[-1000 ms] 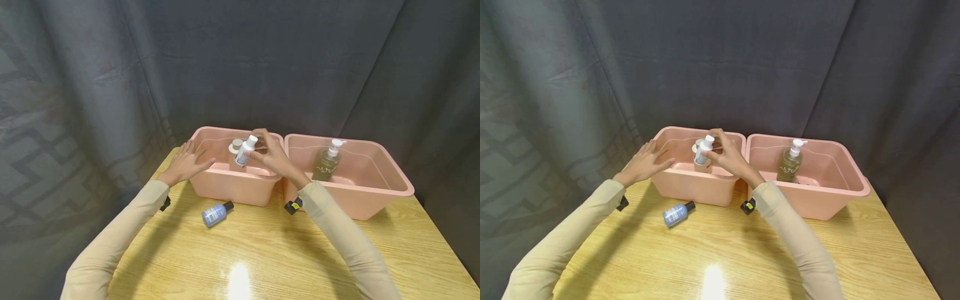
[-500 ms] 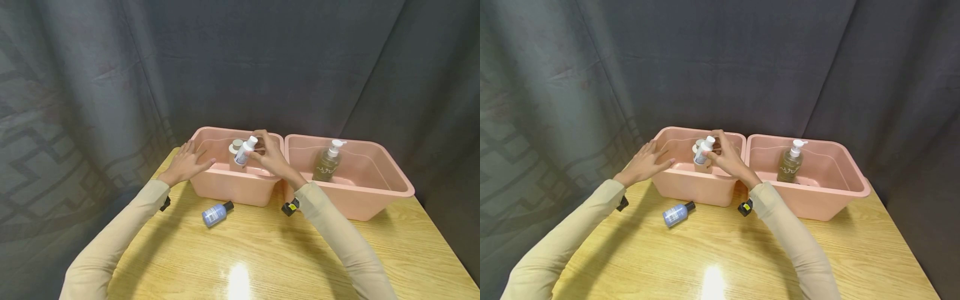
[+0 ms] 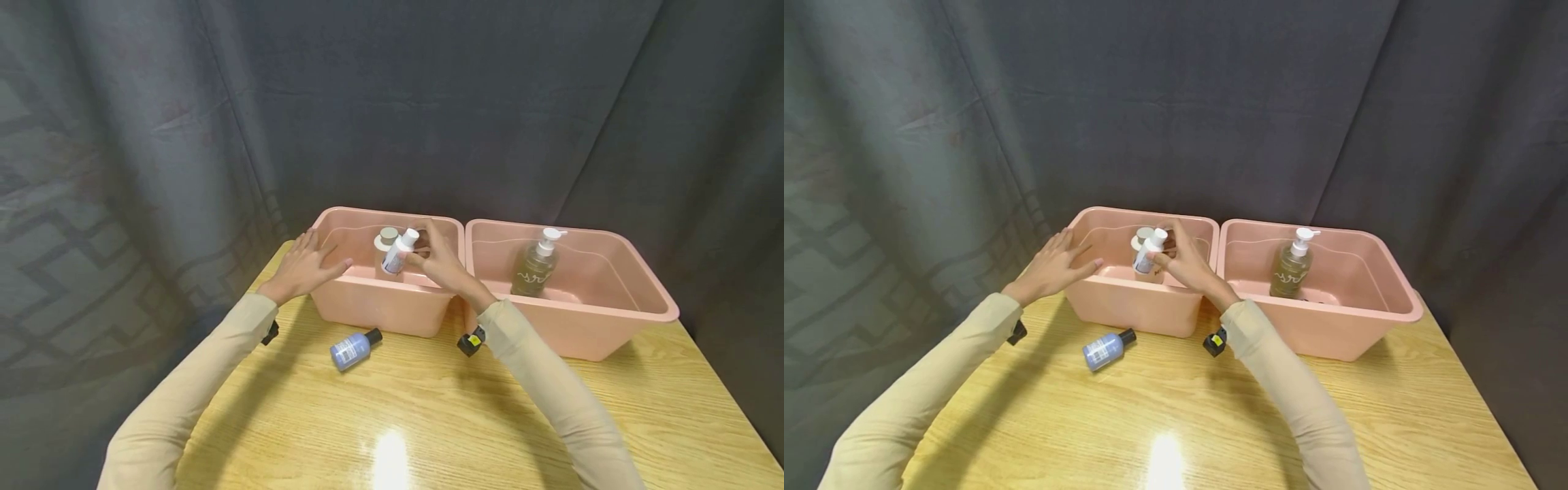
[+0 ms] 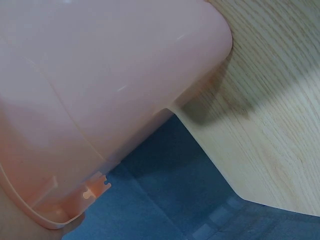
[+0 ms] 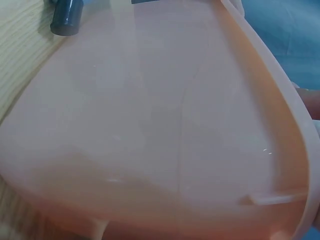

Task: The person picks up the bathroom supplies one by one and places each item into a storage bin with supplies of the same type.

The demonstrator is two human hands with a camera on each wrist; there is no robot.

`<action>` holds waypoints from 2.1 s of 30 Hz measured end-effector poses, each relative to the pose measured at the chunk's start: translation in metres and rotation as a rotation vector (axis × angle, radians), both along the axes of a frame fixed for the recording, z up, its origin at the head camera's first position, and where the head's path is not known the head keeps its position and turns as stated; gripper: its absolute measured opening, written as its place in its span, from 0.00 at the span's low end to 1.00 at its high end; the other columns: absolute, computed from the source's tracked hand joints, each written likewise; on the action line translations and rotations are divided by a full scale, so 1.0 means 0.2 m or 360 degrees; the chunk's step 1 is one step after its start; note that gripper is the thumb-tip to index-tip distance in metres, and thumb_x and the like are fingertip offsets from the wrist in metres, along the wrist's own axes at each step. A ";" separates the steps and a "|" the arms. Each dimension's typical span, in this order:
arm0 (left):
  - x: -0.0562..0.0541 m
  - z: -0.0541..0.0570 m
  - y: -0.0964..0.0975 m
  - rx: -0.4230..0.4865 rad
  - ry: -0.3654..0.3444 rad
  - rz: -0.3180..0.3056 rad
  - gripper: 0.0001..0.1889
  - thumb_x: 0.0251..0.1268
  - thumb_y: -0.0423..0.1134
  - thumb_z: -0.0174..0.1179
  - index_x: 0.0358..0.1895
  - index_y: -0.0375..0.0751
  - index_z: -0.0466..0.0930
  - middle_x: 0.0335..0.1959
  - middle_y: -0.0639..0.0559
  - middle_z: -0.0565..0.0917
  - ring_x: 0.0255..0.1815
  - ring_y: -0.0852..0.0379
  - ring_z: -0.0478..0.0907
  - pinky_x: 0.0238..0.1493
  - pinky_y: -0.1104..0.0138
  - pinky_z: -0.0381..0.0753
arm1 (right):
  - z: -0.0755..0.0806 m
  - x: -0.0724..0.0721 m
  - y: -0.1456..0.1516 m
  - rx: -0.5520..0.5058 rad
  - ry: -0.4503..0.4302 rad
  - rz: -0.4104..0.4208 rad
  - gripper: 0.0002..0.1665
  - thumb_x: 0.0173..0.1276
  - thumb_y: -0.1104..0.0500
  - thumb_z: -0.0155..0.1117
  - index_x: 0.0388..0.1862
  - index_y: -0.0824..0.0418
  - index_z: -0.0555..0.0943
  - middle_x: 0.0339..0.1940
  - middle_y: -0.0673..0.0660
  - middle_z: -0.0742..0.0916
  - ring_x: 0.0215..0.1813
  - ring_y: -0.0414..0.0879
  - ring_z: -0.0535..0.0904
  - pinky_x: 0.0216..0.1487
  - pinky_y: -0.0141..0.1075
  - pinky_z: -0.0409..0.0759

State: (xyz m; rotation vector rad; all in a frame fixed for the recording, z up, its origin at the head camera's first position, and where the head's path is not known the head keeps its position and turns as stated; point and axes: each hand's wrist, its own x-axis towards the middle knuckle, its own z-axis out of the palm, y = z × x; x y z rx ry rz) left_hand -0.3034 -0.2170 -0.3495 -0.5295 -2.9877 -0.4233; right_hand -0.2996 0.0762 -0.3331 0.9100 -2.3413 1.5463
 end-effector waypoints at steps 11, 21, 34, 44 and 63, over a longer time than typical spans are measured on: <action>-0.01 0.00 0.00 -0.0003 0.0016 -0.0013 0.46 0.66 0.76 0.35 0.81 0.56 0.46 0.78 0.29 0.41 0.79 0.37 0.32 0.76 0.49 0.33 | -0.02 0.00 0.00 -0.0016 -0.0105 0.0021 0.28 0.62 0.72 0.70 0.57 0.70 0.66 0.49 0.69 0.84 0.49 0.59 0.81 0.53 0.49 0.81; 0.00 -0.01 -0.01 0.0004 0.0033 -0.0015 0.45 0.66 0.75 0.37 0.80 0.56 0.47 0.78 0.28 0.41 0.79 0.37 0.33 0.76 0.49 0.34 | 0.00 0.03 -0.02 0.0017 -0.0143 0.0010 0.26 0.57 0.76 0.72 0.50 0.74 0.69 0.47 0.72 0.85 0.47 0.62 0.83 0.51 0.48 0.82; -0.01 -0.01 -0.03 -0.0002 0.0041 -0.0021 0.45 0.66 0.76 0.35 0.80 0.55 0.47 0.78 0.28 0.41 0.79 0.35 0.34 0.76 0.49 0.34 | 0.10 0.14 -0.03 0.0063 -0.0160 0.0062 0.24 0.56 0.78 0.70 0.47 0.78 0.68 0.47 0.75 0.84 0.46 0.66 0.83 0.51 0.52 0.82; 0.00 0.00 -0.02 -0.0002 0.0029 -0.0019 0.45 0.66 0.75 0.36 0.80 0.53 0.48 0.78 0.28 0.41 0.79 0.36 0.33 0.76 0.49 0.34 | 0.09 0.13 -0.02 0.0118 -0.0156 0.0128 0.23 0.60 0.76 0.68 0.50 0.78 0.68 0.47 0.75 0.81 0.50 0.66 0.81 0.53 0.50 0.81; -0.02 -0.02 -0.03 0.0004 0.0048 -0.0021 0.47 0.65 0.77 0.35 0.80 0.49 0.52 0.77 0.27 0.41 0.79 0.35 0.34 0.76 0.47 0.36 | -0.05 -0.03 0.00 0.0131 -0.0034 0.0112 0.20 0.66 0.71 0.66 0.54 0.73 0.71 0.48 0.70 0.84 0.50 0.60 0.82 0.54 0.50 0.79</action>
